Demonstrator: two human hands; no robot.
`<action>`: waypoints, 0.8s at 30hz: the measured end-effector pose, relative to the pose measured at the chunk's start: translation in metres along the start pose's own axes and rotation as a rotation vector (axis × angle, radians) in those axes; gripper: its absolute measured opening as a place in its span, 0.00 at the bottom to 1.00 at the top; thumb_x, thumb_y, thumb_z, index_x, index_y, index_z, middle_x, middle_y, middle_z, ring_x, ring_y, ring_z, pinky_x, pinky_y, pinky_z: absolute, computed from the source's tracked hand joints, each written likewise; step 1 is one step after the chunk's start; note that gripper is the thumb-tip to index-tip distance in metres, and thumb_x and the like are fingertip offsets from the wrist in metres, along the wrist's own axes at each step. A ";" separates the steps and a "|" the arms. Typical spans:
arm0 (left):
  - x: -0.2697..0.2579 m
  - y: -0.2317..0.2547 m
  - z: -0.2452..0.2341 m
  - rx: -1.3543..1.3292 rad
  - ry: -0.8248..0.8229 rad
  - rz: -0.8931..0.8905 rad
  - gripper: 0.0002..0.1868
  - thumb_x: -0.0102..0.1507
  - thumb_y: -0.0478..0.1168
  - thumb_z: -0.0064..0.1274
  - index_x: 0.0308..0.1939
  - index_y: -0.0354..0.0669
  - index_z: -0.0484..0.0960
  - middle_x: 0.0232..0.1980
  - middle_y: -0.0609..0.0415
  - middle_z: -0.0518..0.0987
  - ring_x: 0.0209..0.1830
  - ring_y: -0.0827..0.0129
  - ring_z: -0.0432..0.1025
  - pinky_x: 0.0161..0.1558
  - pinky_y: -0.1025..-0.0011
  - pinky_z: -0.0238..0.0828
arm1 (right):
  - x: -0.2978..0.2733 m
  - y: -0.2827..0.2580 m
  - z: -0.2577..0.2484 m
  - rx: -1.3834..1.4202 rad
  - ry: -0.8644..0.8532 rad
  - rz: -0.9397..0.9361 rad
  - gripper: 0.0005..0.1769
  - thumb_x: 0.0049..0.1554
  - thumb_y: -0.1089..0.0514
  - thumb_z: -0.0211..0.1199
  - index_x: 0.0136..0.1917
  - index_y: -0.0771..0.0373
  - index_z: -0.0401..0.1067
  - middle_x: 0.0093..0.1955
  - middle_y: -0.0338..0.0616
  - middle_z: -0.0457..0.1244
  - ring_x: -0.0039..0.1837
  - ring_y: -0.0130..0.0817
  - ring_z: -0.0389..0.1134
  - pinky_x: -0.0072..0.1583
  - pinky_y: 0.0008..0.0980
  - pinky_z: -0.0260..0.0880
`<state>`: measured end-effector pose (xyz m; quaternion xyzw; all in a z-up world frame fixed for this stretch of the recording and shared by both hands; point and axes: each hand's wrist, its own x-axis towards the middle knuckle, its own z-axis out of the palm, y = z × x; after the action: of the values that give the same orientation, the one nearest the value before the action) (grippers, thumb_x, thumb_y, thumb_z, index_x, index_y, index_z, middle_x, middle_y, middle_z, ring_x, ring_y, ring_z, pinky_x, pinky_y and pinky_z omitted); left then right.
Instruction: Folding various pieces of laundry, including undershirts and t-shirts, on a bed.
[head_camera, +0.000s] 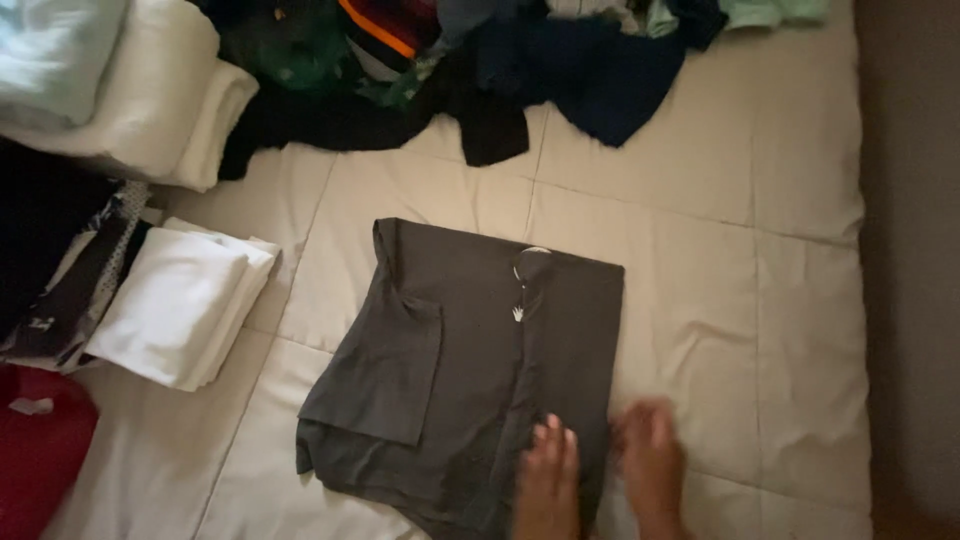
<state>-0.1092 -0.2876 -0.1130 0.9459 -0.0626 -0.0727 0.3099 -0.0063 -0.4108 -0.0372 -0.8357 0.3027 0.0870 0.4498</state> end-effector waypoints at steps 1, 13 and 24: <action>-0.004 -0.004 0.047 -0.138 0.164 0.070 0.39 0.70 0.52 0.40 0.79 0.33 0.49 0.85 0.36 0.43 0.85 0.40 0.39 0.77 0.41 0.36 | -0.006 0.028 0.003 -0.001 -0.121 0.131 0.24 0.67 0.44 0.47 0.61 0.64 0.72 0.49 0.54 0.69 0.45 0.45 0.68 0.46 0.45 0.70; 0.011 0.038 -0.025 -0.772 0.069 -0.330 0.39 0.63 0.22 0.33 0.80 0.41 0.50 0.83 0.42 0.52 0.83 0.52 0.46 0.78 0.57 0.45 | 0.048 0.027 0.026 0.129 -0.394 0.138 0.33 0.60 0.40 0.63 0.65 0.70 0.72 0.48 0.59 0.67 0.46 0.45 0.67 0.48 0.42 0.67; 0.004 0.020 -0.152 -1.005 -0.128 -0.579 0.41 0.58 0.17 0.33 0.74 0.49 0.70 0.75 0.46 0.70 0.78 0.58 0.61 0.77 0.64 0.49 | 0.105 -0.114 0.043 0.150 -0.190 -0.020 0.32 0.52 0.52 0.70 0.68 0.66 0.70 0.64 0.55 0.69 0.59 0.47 0.71 0.61 0.44 0.69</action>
<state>-0.0800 -0.2159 0.0198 0.6553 0.2220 -0.2322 0.6836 0.1502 -0.3737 -0.0261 -0.7908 0.2560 0.1387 0.5384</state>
